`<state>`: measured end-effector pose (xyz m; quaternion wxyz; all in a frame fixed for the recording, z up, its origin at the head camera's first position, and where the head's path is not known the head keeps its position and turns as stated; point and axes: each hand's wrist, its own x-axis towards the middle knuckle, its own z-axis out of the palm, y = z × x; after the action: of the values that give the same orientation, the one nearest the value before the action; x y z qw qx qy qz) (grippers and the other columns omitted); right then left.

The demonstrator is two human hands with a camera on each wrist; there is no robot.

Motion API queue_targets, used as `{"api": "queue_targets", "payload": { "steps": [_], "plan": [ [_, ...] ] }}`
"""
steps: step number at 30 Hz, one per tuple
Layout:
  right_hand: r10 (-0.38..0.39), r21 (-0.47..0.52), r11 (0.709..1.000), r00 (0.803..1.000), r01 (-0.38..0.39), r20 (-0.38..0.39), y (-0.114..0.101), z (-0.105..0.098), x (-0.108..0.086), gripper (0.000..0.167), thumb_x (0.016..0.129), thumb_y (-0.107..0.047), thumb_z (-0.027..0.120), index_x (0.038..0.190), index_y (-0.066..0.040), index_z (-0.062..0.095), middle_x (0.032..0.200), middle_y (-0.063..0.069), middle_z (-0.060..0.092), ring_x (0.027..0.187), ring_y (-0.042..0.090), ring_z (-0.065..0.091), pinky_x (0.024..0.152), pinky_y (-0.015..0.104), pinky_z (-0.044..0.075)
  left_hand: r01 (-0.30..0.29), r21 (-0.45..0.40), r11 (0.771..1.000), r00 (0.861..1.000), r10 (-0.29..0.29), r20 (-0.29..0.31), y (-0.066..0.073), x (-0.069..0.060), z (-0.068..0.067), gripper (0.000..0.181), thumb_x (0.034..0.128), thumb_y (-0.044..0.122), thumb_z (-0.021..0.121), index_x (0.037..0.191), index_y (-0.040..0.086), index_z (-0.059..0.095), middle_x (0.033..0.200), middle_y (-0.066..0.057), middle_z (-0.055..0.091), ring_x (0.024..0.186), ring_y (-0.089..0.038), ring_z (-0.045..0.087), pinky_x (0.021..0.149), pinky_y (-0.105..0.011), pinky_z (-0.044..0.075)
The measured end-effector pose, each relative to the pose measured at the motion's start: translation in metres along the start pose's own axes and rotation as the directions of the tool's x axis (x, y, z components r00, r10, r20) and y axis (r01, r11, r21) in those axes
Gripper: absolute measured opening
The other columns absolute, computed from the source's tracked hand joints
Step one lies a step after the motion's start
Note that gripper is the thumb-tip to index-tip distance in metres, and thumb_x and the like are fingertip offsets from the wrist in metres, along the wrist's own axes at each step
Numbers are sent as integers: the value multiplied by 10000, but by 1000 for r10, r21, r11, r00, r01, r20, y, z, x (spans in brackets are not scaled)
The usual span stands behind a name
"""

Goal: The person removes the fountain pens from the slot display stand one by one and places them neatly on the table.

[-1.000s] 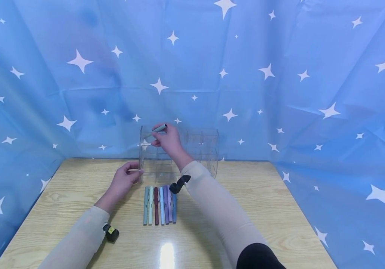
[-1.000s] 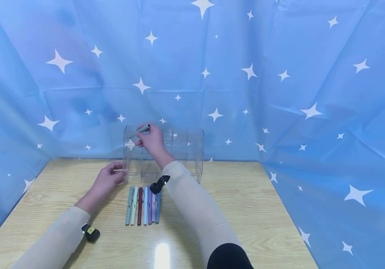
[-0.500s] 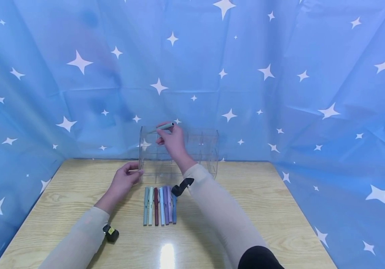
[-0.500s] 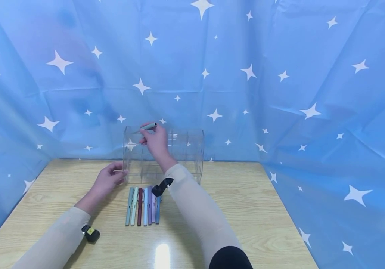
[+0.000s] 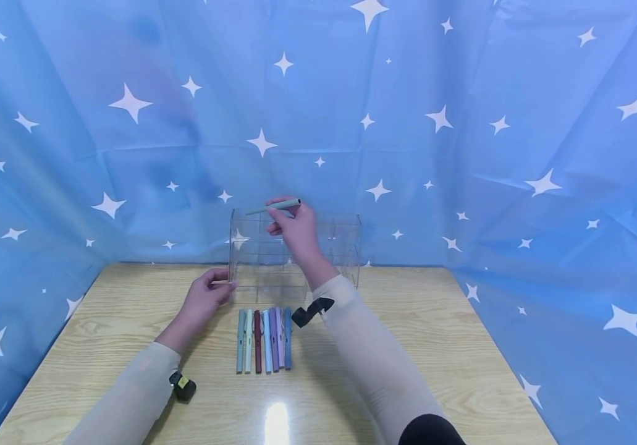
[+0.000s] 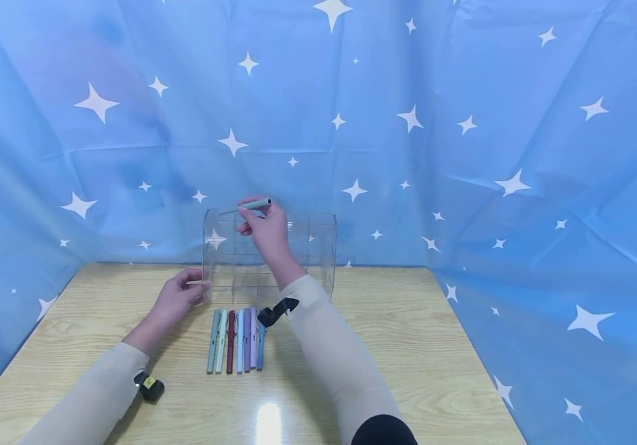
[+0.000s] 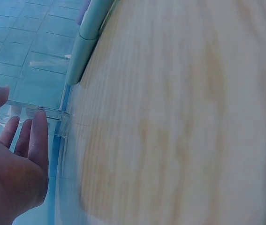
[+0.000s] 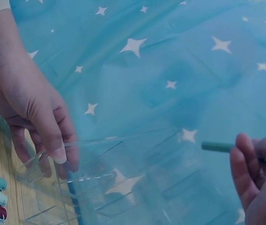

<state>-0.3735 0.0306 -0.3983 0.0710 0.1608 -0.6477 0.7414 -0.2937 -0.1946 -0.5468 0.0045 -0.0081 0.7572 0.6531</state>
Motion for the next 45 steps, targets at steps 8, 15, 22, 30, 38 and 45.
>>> {"api": "queue_targets", "payload": {
  "steps": [8, 15, 22, 30, 38, 45],
  "plan": [
    [0, -6, 1000, 999, 0, 50, -7, -15, -14, 202, 1074, -146, 763, 1265, -82, 745, 1333, 194, 757, 708, 135, 733, 748, 342, 685, 3, 6, 1000, 1000, -3, 9, 1, -3, 0, 556, 1087, 226, 740, 1542, -29, 548, 1520, -249, 578, 1237, -286, 670, 987, -326, 643],
    [18, -11, 1000, 996, -17, 92, -8, -23, -25, 191, 1076, -150, 759, 1252, -75, 748, 1350, 222, 743, 706, 149, 724, 735, 332, 680, 1, 2, 1000, 1000, -1, 9, -1, -3, -1, 564, 1085, 225, 743, 1544, -33, 542, 1523, -256, 576, 1249, -308, 666, 983, -315, 641],
    [77, -37, 997, 990, -73, 122, -7, -29, -39, 174, 1078, -127, 751, 1245, -79, 754, 1339, 237, 741, 695, 153, 729, 737, 337, 687, -5, 9, 1000, 1000, 5, 3, 0, -3, -1, 517, 1095, 209, 726, 1518, -39, 561, 1479, -258, 600, 1226, -294, 679, 967, -293, 639],
    [117, -132, 987, 975, -93, 187, -7, -43, -56, 165, 1073, -143, 762, 1230, -95, 776, 1293, 149, 785, 720, 178, 756, 778, 394, 700, -5, 12, 1000, 1000, 5, 1, 1, -3, -1, 512, 1100, 204, 717, 1517, -47, 556, 1478, -263, 605, 1248, -342, 676, 980, -314, 639],
    [165, -161, 979, 947, -123, 277, -5, -55, -77, 195, 1064, -141, 774, 1252, -88, 779, 1218, 203, 793, 795, 232, 786, 809, 448, 703, 2, 6, 1000, 1000, -2, 3, 3, -3, -1, 525, 1096, 221, 727, 1529, -23, 557, 1483, -260, 604, 1278, -369, 661, 1035, -388, 632],
    [186, -199, 972, 933, -128, 307, 0, -68, -93, 226, 1071, -148, 765, 1282, -69, 758, 1199, 132, 801, 866, 277, 793, 807, 432, 700, 8, 4, 1000, 1000, -8, 8, 3, -3, -1, 541, 1096, 232, 728, 1536, -26, 548, 1508, -266, 589, 1281, -359, 659, 1058, -436, 624]
  ]
}}
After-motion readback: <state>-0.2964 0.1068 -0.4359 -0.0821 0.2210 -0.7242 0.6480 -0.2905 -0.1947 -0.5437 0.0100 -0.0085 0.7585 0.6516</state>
